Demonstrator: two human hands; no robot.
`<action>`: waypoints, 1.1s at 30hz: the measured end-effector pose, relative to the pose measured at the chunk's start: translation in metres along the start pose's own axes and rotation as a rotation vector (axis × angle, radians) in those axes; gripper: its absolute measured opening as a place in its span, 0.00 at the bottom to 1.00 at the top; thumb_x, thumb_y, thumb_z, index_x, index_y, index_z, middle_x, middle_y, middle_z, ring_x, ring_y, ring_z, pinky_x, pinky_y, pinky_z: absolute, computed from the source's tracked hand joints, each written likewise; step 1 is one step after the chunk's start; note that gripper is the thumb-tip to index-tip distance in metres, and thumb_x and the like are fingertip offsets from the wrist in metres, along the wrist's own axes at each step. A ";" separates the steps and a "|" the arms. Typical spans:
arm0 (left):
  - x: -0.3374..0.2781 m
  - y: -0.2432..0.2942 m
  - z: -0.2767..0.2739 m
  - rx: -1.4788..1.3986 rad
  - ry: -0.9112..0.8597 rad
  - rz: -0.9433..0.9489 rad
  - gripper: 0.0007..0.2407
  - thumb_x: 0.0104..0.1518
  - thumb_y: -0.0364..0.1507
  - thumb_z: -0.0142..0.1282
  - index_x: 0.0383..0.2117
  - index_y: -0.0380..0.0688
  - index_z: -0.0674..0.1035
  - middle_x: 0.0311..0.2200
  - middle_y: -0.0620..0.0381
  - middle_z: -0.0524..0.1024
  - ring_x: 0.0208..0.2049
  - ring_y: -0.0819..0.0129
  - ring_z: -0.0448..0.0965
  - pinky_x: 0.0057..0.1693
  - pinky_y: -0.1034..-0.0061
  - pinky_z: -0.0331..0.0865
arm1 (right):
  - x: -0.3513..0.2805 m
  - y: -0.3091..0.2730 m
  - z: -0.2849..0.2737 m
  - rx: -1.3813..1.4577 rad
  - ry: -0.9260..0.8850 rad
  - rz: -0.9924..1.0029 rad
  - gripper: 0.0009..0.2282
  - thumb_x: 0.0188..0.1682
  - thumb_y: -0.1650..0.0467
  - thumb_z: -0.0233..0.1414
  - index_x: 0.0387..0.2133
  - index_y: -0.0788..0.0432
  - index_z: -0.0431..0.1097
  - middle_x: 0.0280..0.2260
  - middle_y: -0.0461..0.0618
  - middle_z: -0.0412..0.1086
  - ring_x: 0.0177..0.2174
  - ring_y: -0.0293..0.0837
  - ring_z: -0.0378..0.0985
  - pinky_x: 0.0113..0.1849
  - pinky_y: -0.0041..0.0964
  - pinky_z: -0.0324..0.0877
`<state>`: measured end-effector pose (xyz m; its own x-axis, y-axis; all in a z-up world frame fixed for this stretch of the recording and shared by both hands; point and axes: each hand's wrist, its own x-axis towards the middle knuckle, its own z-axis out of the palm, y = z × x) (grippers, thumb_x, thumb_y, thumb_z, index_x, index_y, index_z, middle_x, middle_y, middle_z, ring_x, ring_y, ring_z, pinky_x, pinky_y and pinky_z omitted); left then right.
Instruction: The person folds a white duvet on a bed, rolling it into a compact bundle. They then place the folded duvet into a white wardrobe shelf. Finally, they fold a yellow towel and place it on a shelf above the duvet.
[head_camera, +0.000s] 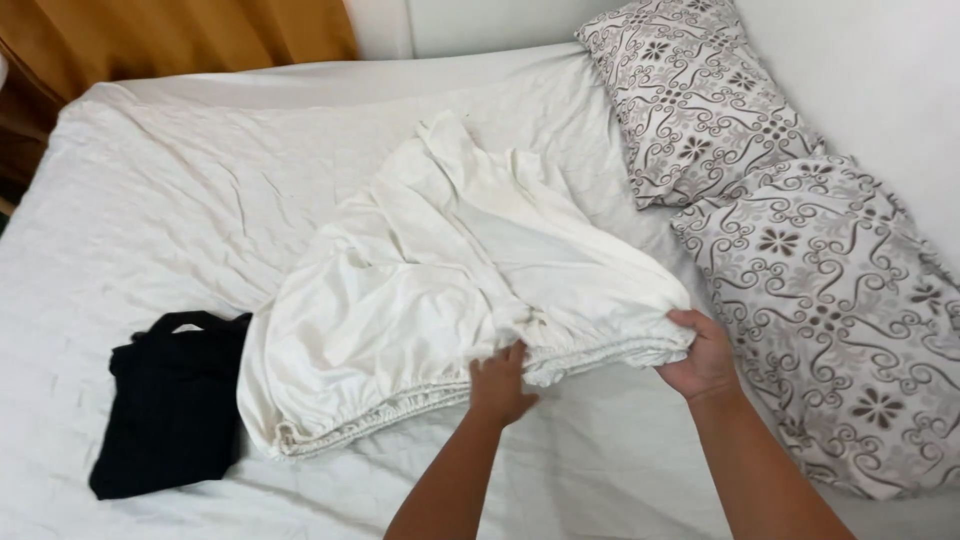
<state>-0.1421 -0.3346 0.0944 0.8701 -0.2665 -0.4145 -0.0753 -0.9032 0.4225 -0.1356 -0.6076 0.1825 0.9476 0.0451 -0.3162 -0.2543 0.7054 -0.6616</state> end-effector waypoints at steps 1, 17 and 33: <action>0.007 -0.015 0.022 -0.005 0.001 -0.003 0.41 0.51 0.42 0.67 0.71 0.52 0.54 0.70 0.53 0.57 0.70 0.54 0.56 0.73 0.43 0.45 | 0.009 0.001 -0.032 -0.004 -0.001 0.004 0.26 0.43 0.74 0.48 0.58 0.68 0.59 0.53 0.58 0.70 0.50 0.52 0.76 0.53 0.49 0.69; -0.005 -0.062 0.059 -0.081 0.059 -0.133 0.32 0.49 0.32 0.64 0.65 0.62 0.65 0.71 0.62 0.52 0.74 0.63 0.43 0.75 0.59 0.36 | 0.014 -0.048 -0.039 -0.252 0.091 -0.002 0.26 0.41 0.77 0.47 0.57 0.66 0.62 0.49 0.59 0.71 0.51 0.55 0.74 0.54 0.51 0.70; -0.020 -0.111 0.072 0.166 -0.325 -0.120 0.29 0.55 0.33 0.59 0.66 0.65 0.66 0.72 0.65 0.52 0.75 0.55 0.43 0.75 0.47 0.31 | 0.047 0.098 -0.319 -0.093 0.825 0.236 0.19 0.55 0.70 0.42 0.59 0.61 0.62 0.55 0.57 0.67 0.51 0.54 0.73 0.51 0.53 0.69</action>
<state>-0.1860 -0.2535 -0.0020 0.6797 -0.2245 -0.6983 -0.0836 -0.9695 0.2304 -0.1776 -0.7620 -0.1140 0.4333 -0.3704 -0.8216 -0.4760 0.6800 -0.5577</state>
